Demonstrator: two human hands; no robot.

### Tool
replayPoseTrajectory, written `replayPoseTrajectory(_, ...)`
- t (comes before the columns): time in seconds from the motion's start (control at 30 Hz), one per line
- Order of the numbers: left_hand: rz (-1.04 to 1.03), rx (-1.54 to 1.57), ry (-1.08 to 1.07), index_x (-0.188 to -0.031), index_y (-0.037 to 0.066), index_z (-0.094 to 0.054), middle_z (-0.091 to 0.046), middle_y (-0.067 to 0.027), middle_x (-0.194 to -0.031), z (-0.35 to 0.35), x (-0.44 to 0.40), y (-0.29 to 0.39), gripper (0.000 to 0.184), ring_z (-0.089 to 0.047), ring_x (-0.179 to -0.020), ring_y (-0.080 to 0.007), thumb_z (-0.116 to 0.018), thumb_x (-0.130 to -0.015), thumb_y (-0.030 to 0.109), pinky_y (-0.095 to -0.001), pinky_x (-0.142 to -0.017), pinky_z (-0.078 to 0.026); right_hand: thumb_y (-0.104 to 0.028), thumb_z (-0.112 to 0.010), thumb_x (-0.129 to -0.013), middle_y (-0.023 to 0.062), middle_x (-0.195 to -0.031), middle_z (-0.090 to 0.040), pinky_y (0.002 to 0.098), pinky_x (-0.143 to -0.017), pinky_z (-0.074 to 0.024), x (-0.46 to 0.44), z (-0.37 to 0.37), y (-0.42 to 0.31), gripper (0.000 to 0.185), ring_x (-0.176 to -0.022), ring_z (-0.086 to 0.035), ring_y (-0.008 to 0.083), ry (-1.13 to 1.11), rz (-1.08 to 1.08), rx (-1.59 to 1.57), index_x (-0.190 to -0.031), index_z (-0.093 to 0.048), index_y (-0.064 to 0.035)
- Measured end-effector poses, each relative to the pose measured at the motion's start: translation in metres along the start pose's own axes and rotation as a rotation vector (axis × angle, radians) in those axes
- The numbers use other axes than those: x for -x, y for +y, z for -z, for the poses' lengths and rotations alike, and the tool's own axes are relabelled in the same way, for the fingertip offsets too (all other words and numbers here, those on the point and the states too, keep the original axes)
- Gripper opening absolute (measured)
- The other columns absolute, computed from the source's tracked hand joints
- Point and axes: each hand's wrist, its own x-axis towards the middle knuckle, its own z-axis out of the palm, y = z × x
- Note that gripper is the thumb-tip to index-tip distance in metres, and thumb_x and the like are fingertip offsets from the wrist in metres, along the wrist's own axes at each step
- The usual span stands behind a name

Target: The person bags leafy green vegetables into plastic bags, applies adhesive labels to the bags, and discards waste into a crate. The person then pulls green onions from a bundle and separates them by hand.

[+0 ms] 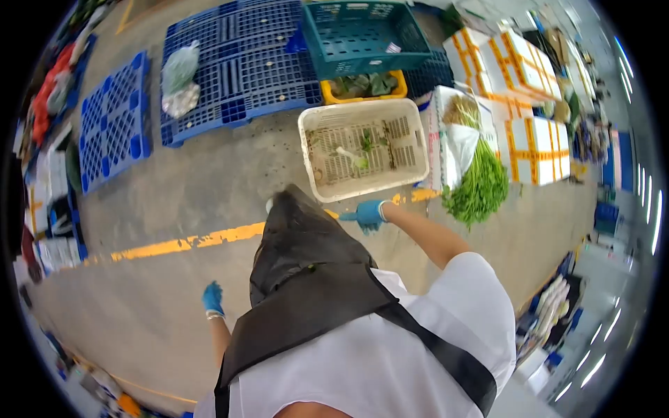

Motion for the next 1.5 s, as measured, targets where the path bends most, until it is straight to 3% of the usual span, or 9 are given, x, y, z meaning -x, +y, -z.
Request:
replayPoseTrajectory(0.27,-0.155,-0.088,-0.2,-0.112,0.004,-0.066,-0.065,-0.0075,-0.102,-0.14,-0.081,0.295,0.026,-0.061,-0.086,-0.0137,-0.059,-0.091,0.018,-0.0234,-0.071,-0.049,-0.061,-0.058,-0.084,0.0188,-0.101,-0.069,0.04,-0.084,-0.0497,-0.001,0.055,-0.032,0.064,-0.09,-0.067,0.033,0.478,0.37,-0.274,-0.108,-0.067,-0.0026)
replayPoseTrajectory(0.37,-0.083,-0.196,-0.373,-0.115,0.005,-0.066,-0.065,-0.0064,-0.104,-0.223,-0.064,0.352,0.03,-0.062,-0.09,-0.014,-0.059,-0.092,0.023,-0.0257,-0.077,-0.049,-0.049,-0.069,-0.083,0.0142,-0.1,-0.068,0.032,-0.071,-0.0524,0.02,0.178,-0.027,0.062,-0.082,-0.066,0.0192,0.549,0.258,-0.578,-0.126,-0.058,-0.0045)
replayPoseTrajectory(0.6,-0.021,-0.512,-0.437,-0.117,0.005,-0.064,-0.067,-0.0088,-0.105,-0.343,-0.125,0.473,0.032,-0.065,-0.088,-0.0179,-0.056,-0.094,0.025,-0.0285,-0.077,-0.051,-0.034,-0.065,-0.087,0.0144,-0.114,-0.066,0.0321,-0.089,-0.0481,-0.119,0.502,0.054,0.047,-0.101,-0.063,0.0242,1.148,0.481,-1.044,-0.123,-0.06,-0.0042)
replayPoseTrajectory(0.7,0.199,-0.672,-0.312,-0.117,0.006,-0.065,-0.067,-0.0084,-0.106,-0.406,-0.137,0.561,0.031,-0.065,-0.087,-0.0167,-0.056,-0.093,0.024,-0.0269,-0.076,-0.051,-0.032,-0.063,-0.088,0.0149,-0.119,-0.064,0.0325,-0.089,-0.0493,-0.226,0.607,0.123,0.048,-0.103,-0.063,0.025,1.266,0.146,-0.98,-0.126,-0.058,-0.0029)
replayPoseTrajectory(0.9,0.188,-0.706,-0.204,-0.117,0.008,-0.065,-0.068,-0.0068,-0.103,-0.533,-0.146,0.693,0.03,-0.064,-0.083,-0.0135,-0.058,-0.093,0.024,-0.0234,-0.072,-0.049,-0.045,-0.054,-0.087,0.0193,-0.127,-0.059,0.0401,-0.097,-0.0465,-0.305,0.737,0.226,0.057,-0.113,-0.059,0.0342,0.565,-0.272,-1.167,-0.129,-0.057,-0.0061)
replayPoseTrajectory(1.13,0.374,-0.933,-0.222,-0.118,0.008,-0.065,-0.069,-0.008,-0.104,-0.581,-0.139,0.743,0.031,-0.065,-0.086,-0.0153,-0.056,-0.094,0.027,-0.0266,-0.076,-0.049,-0.051,-0.061,-0.082,0.0171,-0.148,-0.038,0.0453,-0.104,-0.0405,-0.401,0.789,0.272,0.058,-0.127,-0.046,0.0389,1.136,-0.371,-0.892,-0.133,-0.056,-0.0247)
replayPoseTrajectory(1.2,0.374,-0.957,-0.186,-0.118,0.008,-0.065,-0.069,-0.0082,-0.105,-0.593,-0.135,0.762,0.031,-0.066,-0.087,-0.0154,-0.056,-0.095,0.027,-0.0262,-0.077,-0.049,-0.054,-0.062,-0.08,0.0175,-0.157,-0.018,0.0451,-0.111,-0.0317,-0.418,0.796,0.279,0.058,-0.142,-0.018,0.0436,1.145,-0.453,-0.794,-0.134,-0.055,-0.0332)
replayPoseTrajectory(1.47,0.321,-1.043,-0.18,-0.12,0.007,-0.064,-0.068,-0.0086,-0.107,-0.639,-0.133,0.821,0.032,-0.065,-0.088,-0.0158,-0.054,-0.096,0.025,-0.0262,-0.079,-0.049,-0.061,-0.056,-0.082,0.0179,-0.156,-0.022,0.0371,-0.116,-0.0226,-0.433,0.785,0.298,0.095,-0.145,-0.02,0.0326,0.96,-0.333,-0.94,-0.15,-0.025,-0.0027)
replayPoseTrajectory(1.5,0.311,-1.033,-0.191,-0.12,0.006,-0.064,-0.068,-0.0089,-0.108,-0.647,-0.133,0.826,0.032,-0.065,-0.089,-0.016,-0.054,-0.096,0.025,-0.0265,-0.079,-0.049,-0.051,-0.064,-0.084,0.0192,-0.147,-0.039,0.0351,-0.11,-0.0324,-0.429,0.783,0.288,0.081,-0.134,-0.041,0.0279,1.106,-0.369,-0.973,-0.142,-0.04,0.0009)
